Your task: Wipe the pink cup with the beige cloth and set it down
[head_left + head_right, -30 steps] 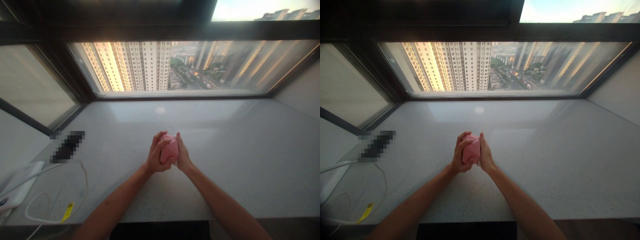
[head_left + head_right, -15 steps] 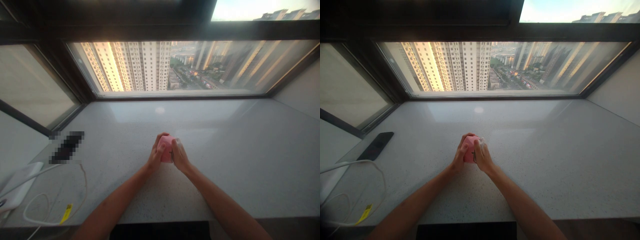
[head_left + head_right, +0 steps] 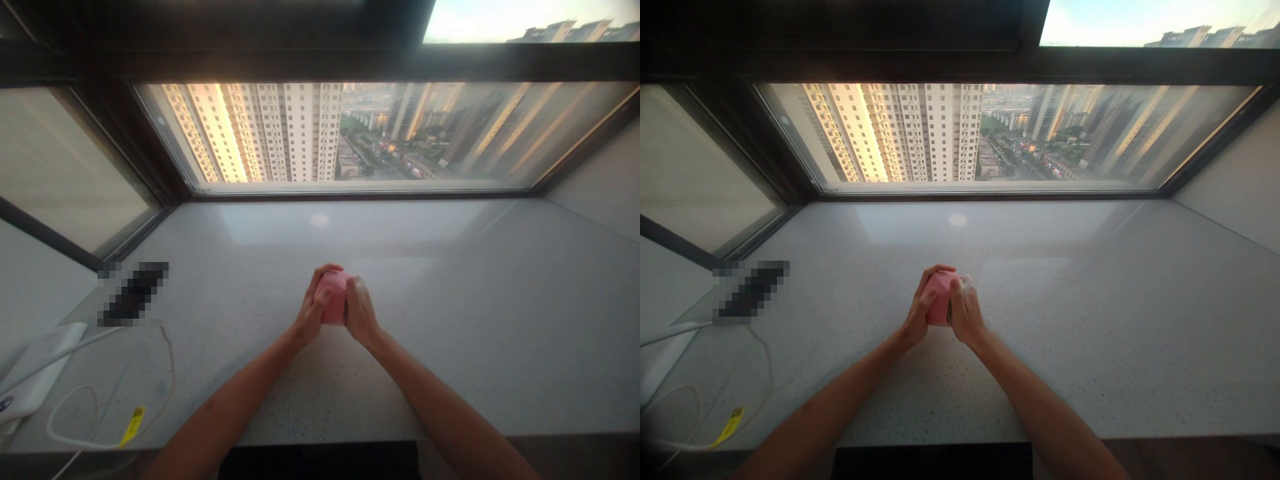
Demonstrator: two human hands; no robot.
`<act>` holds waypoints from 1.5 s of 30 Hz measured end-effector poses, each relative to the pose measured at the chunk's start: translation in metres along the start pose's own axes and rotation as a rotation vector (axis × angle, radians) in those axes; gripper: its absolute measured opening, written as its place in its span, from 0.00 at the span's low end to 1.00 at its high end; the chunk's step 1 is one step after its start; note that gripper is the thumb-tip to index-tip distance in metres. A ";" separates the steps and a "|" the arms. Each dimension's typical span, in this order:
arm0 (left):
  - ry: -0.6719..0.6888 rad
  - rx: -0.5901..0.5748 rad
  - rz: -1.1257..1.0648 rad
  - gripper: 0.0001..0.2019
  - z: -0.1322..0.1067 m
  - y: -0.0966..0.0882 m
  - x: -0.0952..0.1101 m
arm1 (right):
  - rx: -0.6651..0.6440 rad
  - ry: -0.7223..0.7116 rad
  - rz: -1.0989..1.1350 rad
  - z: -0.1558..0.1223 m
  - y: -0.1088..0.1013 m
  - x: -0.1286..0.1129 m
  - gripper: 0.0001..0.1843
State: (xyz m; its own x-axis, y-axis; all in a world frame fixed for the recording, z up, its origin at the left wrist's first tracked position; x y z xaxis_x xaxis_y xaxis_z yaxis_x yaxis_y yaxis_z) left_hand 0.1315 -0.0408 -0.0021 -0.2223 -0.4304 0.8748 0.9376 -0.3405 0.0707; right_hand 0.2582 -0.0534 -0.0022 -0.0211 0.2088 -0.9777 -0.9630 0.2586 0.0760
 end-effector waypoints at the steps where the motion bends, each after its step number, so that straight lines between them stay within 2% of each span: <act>1: -0.019 0.002 0.002 0.23 0.000 0.000 -0.001 | -0.011 -0.020 -0.024 0.000 0.000 -0.002 0.40; 3: 0.072 0.015 0.088 0.23 0.001 -0.004 0.002 | -0.013 0.040 0.000 0.002 0.000 0.001 0.39; 6: 0.417 -0.029 0.353 0.26 -0.002 -0.006 0.016 | 0.033 0.264 0.185 0.002 0.005 0.015 0.38; 8: 0.545 -0.068 0.422 0.28 -0.004 -0.004 0.021 | 0.036 0.335 0.283 0.000 0.008 0.019 0.38; 9: 0.518 -0.063 0.386 0.27 -0.003 -0.004 0.021 | 0.035 0.312 0.280 0.000 0.009 0.017 0.38; 10: 0.430 -0.049 0.312 0.26 -0.001 -0.005 0.018 | 0.033 0.257 0.238 0.000 0.007 0.014 0.38; 13: 0.050 -0.027 0.072 0.23 0.004 -0.004 0.000 | 0.027 0.059 0.039 0.000 0.001 0.002 0.39; 14: -0.010 -0.018 0.043 0.23 0.004 -0.004 -0.004 | 0.016 0.041 0.008 0.001 0.001 0.001 0.39; 15: -0.010 -0.007 0.053 0.22 0.004 -0.005 -0.005 | 0.003 0.061 0.011 0.002 0.001 0.003 0.39; 16: 0.046 -0.003 0.100 0.23 0.004 -0.006 -0.003 | 0.001 0.116 0.050 0.003 0.002 0.007 0.39; 19: 0.335 -0.064 0.295 0.26 0.002 -0.005 0.009 | 0.024 0.337 0.267 0.003 0.007 0.022 0.39; 20: 0.376 -0.082 0.309 0.27 0.002 -0.004 0.011 | 0.036 0.367 0.307 0.002 0.008 0.024 0.39; 21: 0.354 -0.084 0.282 0.26 0.002 -0.004 0.010 | 0.046 0.356 0.305 0.001 0.008 0.023 0.38; 25: -0.009 -0.021 0.048 0.22 0.006 -0.006 -0.008 | 0.033 0.130 0.071 0.001 0.003 0.007 0.39; 26: -0.012 -0.005 0.055 0.22 0.005 -0.006 -0.008 | 0.025 0.124 0.058 0.001 0.003 0.006 0.39; 27: 0.046 0.001 0.103 0.22 0.005 -0.006 -0.004 | 0.025 0.156 0.087 0.001 0.003 0.007 0.39; 30: 0.374 -0.041 0.322 0.26 0.001 -0.004 0.014 | 0.037 0.342 0.287 0.001 0.007 0.016 0.38; 31: 0.434 -0.058 0.345 0.27 0.000 -0.003 0.017 | 0.045 0.366 0.313 0.001 0.008 0.016 0.38; 32: 0.434 -0.057 0.323 0.27 0.000 -0.003 0.017 | 0.051 0.345 0.292 0.000 0.007 0.015 0.38; 33: 0.373 -0.038 0.260 0.25 0.002 -0.005 0.014 | 0.047 0.284 0.226 0.000 0.006 0.011 0.38; 36: 0.020 -0.014 -0.012 0.24 0.007 -0.007 -0.006 | -0.006 0.023 -0.028 -0.003 0.003 -0.003 0.37; 38: -0.149 -0.039 -0.117 0.24 0.005 -0.003 -0.017 | -0.032 -0.043 -0.096 -0.005 0.003 -0.005 0.37; 39: -0.191 -0.043 -0.135 0.25 0.004 -0.003 -0.020 | -0.026 -0.035 -0.096 -0.004 0.002 -0.003 0.37; 42: -0.195 -0.046 -0.088 0.28 0.002 -0.006 -0.023 | -0.002 0.067 -0.033 0.000 0.002 0.007 0.36; 45: 0.009 -0.101 0.059 0.38 0.002 -0.010 -0.014 | -0.009 0.245 0.154 0.006 0.006 0.020 0.35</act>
State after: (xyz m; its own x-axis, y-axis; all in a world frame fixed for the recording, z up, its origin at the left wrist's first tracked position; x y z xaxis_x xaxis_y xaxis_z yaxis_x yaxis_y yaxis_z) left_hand 0.1255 -0.0294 -0.0141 -0.1705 -0.4592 0.8718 0.9174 -0.3968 -0.0296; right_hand 0.2540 -0.0423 -0.0201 -0.2302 0.0108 -0.9731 -0.9458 0.2329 0.2263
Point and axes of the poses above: each hand's wrist, its own z-axis towards the middle knuckle, its own y-axis out of the palm, x = y × z, the point moved 6 cm from there along z, towards the middle knuckle, and after that the axes turned 1 degree about -y, right-handed, at the moved point
